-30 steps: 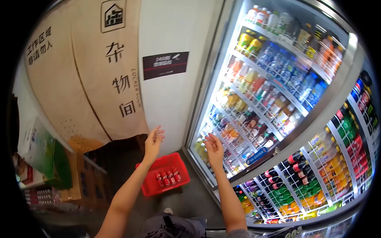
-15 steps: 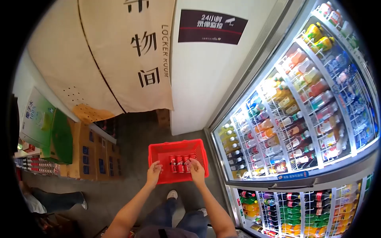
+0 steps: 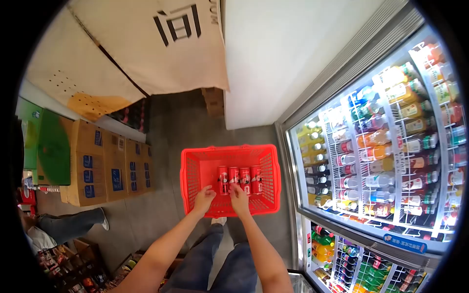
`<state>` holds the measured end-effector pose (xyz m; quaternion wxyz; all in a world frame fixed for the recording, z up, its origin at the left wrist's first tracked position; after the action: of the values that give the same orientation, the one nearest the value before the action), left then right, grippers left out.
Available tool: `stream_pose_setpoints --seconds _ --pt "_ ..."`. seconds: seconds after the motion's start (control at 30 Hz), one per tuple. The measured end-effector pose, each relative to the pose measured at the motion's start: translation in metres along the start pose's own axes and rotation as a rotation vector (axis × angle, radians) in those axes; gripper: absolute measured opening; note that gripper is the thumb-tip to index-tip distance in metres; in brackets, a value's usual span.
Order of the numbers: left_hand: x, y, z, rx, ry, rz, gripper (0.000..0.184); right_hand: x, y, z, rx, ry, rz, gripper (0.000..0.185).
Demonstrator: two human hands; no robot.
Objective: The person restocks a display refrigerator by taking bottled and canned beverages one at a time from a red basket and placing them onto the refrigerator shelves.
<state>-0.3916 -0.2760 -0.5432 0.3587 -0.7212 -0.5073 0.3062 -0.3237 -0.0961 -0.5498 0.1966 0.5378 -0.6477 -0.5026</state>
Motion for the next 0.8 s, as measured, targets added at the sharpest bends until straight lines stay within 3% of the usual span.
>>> stream_pose_setpoints --seconds 0.1,0.13,0.2,0.3,0.57,0.63,0.8 --pt "0.001 0.050 0.028 -0.052 -0.049 0.077 0.049 0.021 -0.033 0.024 0.093 0.056 -0.035 0.033" --pt "-0.005 0.070 0.034 -0.060 -0.087 0.100 0.050 0.022 -0.035 0.032 0.081 0.022 -0.194 0.033" --pt "-0.007 0.060 0.033 -0.082 -0.080 0.123 0.051 0.025 -0.033 0.041 0.027 -0.069 -0.357 0.032" --pt "0.003 0.078 0.047 -0.119 -0.033 0.071 0.054 0.035 -0.046 0.051 0.073 -0.002 -0.521 0.032" --pt "0.024 0.115 0.076 -0.314 0.078 -0.232 0.060 0.054 -0.064 0.055 0.192 0.029 -0.552 0.038" --pt "0.023 0.134 0.085 -0.309 0.131 -0.165 0.060 0.064 -0.060 0.056 0.161 0.057 -0.567 0.040" --pt "0.020 0.097 0.072 -0.302 0.077 -0.034 0.048 0.072 -0.069 0.054 0.108 -0.008 -0.749 0.036"
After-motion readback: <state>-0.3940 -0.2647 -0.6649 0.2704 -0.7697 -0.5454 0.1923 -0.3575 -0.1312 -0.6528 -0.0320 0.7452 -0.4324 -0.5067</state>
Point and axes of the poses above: each hand's wrist, its own z-axis towards the middle knuckle, its own x-axis out of the palm, y = z × x, the point moved 7 cm from there along z, towards the middle knuckle, and after that the axes turned 14 degrees about -z, right-handed, at the moved point
